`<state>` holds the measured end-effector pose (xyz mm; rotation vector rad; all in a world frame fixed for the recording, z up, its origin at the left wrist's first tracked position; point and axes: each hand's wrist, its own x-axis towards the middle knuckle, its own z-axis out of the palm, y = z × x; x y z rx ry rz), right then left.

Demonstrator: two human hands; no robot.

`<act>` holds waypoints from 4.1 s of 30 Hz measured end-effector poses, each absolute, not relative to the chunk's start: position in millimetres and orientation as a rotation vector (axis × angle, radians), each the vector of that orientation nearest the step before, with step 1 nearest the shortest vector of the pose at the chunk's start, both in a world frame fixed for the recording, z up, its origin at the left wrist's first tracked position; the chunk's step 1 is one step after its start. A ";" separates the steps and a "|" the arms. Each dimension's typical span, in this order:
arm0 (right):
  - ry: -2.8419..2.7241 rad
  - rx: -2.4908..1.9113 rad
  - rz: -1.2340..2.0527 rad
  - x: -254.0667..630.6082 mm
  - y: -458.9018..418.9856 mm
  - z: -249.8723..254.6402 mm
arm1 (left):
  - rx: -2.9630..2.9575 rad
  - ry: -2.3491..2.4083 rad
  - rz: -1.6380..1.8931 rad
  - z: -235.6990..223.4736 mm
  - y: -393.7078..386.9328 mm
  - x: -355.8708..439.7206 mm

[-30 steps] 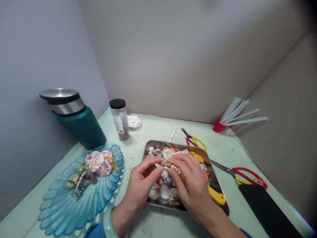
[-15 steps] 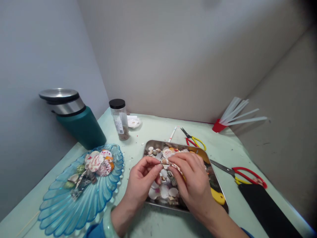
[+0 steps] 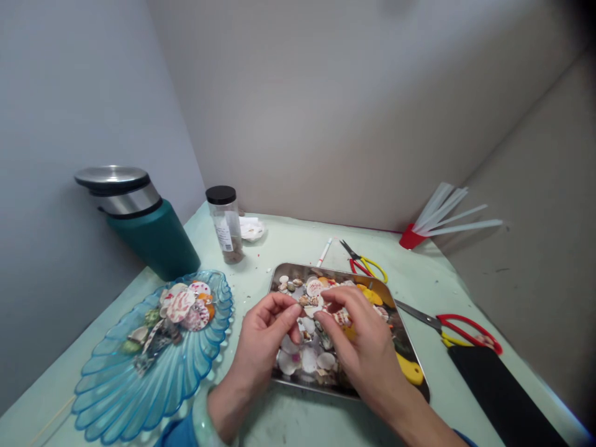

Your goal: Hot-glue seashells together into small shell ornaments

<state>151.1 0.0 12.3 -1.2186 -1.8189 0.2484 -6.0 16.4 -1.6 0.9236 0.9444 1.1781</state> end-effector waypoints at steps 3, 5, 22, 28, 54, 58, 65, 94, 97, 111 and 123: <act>-1.721 -1.257 0.570 148.0 -2.3 15.8 | 0.932 0.943 1.166 -0.2 15.8 -5.4; -1.609 -1.283 0.806 146.1 -2.9 16.4 | 0.945 0.943 1.153 -0.2 15.7 -4.9; -1.198 -1.240 1.324 141.7 -0.1 13.1 | 1.028 0.882 1.194 -0.8 15.7 -2.9; -1.226 -1.316 1.290 143.5 -0.3 13.0 | 1.100 0.921 1.182 -1.0 15.4 -3.8; -1.259 -1.335 1.270 142.9 -0.5 14.2 | 1.215 0.953 1.212 -3.9 14.1 -4.0; -1.335 -1.349 1.171 143.3 -1.1 14.3 | 1.232 0.944 1.193 -4.4 14.3 -4.7; -1.563 -1.413 0.811 141.9 -4.0 13.5 | 1.357 0.910 1.221 -4.1 14.7 -6.6; -1.578 -1.440 0.799 142.1 -5.3 14.7 | 1.282 0.932 1.132 -3.8 14.6 -6.2; -1.326 -1.452 1.124 144.8 -0.4 18.5 | 1.169 0.941 1.082 -4.0 13.9 -5.0; -1.163 -1.391 1.282 144.4 1.3 16.7 | 1.164 0.982 1.085 -3.2 14.7 -1.7; -1.268 -1.393 1.260 143.0 -0.3 16.5 | 1.157 1.020 1.078 -0.9 15.4 -0.8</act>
